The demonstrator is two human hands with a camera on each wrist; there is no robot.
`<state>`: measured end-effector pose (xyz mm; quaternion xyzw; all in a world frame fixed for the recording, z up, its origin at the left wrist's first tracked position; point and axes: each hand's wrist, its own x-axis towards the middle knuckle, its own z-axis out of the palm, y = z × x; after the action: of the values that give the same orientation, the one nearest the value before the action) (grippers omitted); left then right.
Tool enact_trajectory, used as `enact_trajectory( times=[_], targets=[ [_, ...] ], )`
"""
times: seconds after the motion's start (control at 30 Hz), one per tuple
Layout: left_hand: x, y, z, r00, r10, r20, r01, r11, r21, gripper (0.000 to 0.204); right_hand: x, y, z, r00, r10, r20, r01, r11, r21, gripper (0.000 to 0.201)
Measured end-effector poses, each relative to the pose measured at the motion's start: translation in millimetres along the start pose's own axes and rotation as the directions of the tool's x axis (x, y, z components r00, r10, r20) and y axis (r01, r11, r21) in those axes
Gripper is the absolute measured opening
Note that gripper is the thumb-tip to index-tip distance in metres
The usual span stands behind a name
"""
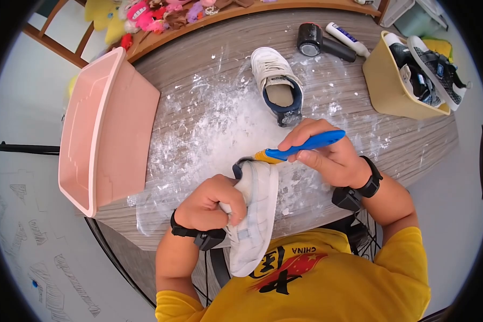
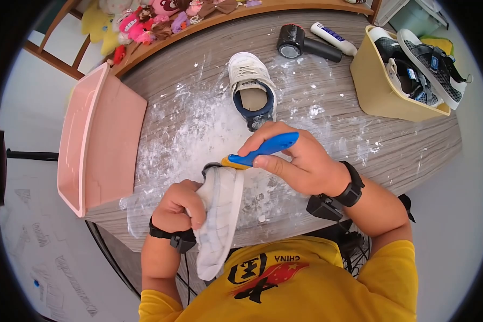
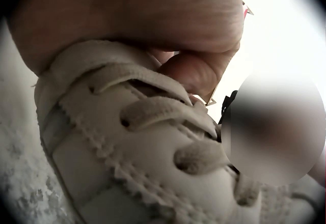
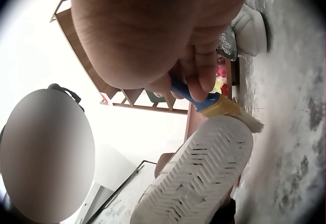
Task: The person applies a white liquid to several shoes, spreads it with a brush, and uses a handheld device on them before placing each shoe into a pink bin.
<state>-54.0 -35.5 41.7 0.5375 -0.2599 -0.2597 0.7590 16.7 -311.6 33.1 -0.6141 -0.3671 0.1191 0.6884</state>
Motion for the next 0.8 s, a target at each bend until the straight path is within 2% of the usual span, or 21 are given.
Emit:
enact_trajectory(
  times=[0.23, 0.43, 0.53, 0.63, 0.73, 0.8],
  targets=[
    [3.1, 0.6, 1.1, 0.994, 0.001, 0.112, -0.024, 0.977, 0.212, 0.016, -0.9, -1.5, -4.2, 0.999, -0.038, -0.009, 0.039, 0.977, 0.207, 0.018],
    [4.3, -1.2, 7.9, 0.988, 0.1, 0.121, -0.119, 0.98, 0.161, 0.016, -1.3, -0.6, -8.1, 0.994, -0.099, 0.049, 0.085, 0.968, 0.238, 0.021],
    [3.0, 1.5, 5.7, 0.978, 0.123, 0.167, -0.154, 0.97, 0.186, 0.015, -3.1, -0.3, -5.9, 1.0, 0.022, -0.014, -0.016, 0.939, 0.344, 0.022],
    [1.9, 0.3, 6.5, 0.978, 0.174, 0.118, -0.193, 0.967, 0.167, 0.015, -2.2, 6.5, -6.0, 0.999, -0.023, -0.033, 0.033, 0.94, 0.339, 0.024],
    [0.6, 1.7, 0.9, 0.987, 0.133, 0.095, -0.149, 0.969, 0.196, 0.016, -1.5, 6.4, -2.5, 1.0, -0.014, -0.018, 0.019, 0.963, 0.27, 0.024],
    [0.5, -0.2, -0.2, 0.99, 0.127, 0.065, -0.138, 0.97, 0.198, 0.017, 0.4, 7.2, 1.7, 0.999, 0.029, -0.035, -0.018, 0.958, 0.286, 0.023]
  ],
)
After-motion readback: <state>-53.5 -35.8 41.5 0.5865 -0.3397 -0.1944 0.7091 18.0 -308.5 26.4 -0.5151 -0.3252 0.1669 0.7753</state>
